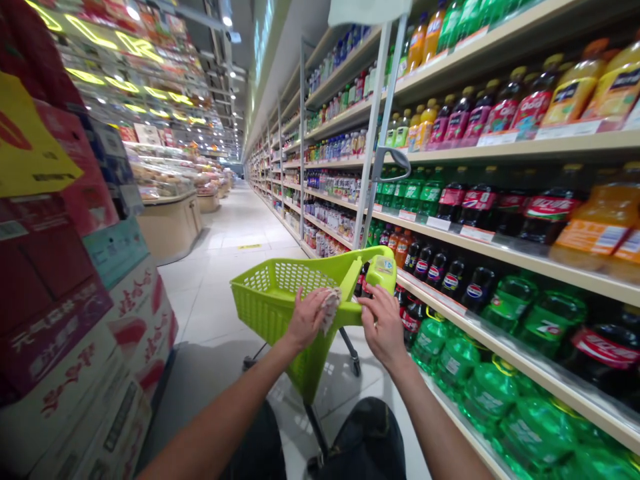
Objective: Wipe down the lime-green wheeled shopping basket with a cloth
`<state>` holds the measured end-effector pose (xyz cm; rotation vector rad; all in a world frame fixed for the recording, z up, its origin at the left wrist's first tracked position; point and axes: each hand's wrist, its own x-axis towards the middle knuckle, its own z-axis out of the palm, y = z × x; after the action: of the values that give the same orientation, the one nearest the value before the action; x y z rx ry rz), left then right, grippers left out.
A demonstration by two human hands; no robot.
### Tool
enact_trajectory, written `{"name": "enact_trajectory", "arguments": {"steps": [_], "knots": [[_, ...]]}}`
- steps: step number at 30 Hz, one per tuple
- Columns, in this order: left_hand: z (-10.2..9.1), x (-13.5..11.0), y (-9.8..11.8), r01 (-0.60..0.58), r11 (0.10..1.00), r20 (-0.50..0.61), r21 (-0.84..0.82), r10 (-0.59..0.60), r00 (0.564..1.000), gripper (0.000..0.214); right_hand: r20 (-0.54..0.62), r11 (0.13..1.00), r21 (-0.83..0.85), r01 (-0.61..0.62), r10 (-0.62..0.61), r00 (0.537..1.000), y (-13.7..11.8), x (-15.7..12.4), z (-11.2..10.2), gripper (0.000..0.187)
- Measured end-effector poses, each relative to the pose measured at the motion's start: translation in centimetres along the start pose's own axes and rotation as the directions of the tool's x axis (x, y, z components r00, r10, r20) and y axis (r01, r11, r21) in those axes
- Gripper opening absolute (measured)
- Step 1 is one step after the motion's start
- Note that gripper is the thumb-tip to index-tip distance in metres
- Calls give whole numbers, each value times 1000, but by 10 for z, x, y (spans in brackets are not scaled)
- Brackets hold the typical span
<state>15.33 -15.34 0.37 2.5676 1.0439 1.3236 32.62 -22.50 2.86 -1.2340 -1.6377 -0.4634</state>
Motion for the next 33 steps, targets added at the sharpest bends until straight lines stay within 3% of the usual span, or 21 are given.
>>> {"name": "enact_trajectory", "arguments": {"steps": [3,5,8,10,12,16,19,21,23,26,28,30,33], "knots": [[0,-3,-29,229,972,-27,62,-227,973,28,-15,998,57,5,-4,1000,14,1,-4,24],[4,-4,-34,281,957,-39,67,-279,959,28,-39,997,82,-2,5,999,25,1,-6,24],[15,0,-16,152,988,-20,40,-152,988,28,-57,998,60,12,-9,998,38,4,-9,26],[23,4,-4,74,996,-2,40,-74,997,28,-64,998,-52,25,-29,998,37,7,-9,26],[25,3,-6,48,997,27,66,-50,998,29,-26,981,-186,56,-62,998,31,10,-7,26],[10,-12,-55,164,971,42,173,-174,984,29,126,937,-326,127,-91,988,19,12,3,24],[-9,-27,-94,295,921,-7,254,-303,953,30,159,918,-370,144,-91,983,23,10,8,23],[-14,-32,-102,322,909,-28,265,-326,945,30,150,911,-384,149,-98,984,26,8,11,23],[-9,-32,-95,279,928,-27,246,-281,959,29,145,905,-395,160,-111,983,23,5,16,23],[7,-27,-75,183,961,-23,207,-182,983,29,230,897,-383,220,-138,963,13,0,26,27],[9,-27,-74,162,965,-9,204,-164,986,29,290,891,-380,249,-141,947,10,-2,32,29],[-1,-32,-91,204,951,4,230,-211,977,29,312,883,-391,261,-140,940,13,-4,33,30],[-31,-47,-138,371,877,-53,306,-374,926,30,317,879,-399,260,-133,939,27,-6,31,32]]}}
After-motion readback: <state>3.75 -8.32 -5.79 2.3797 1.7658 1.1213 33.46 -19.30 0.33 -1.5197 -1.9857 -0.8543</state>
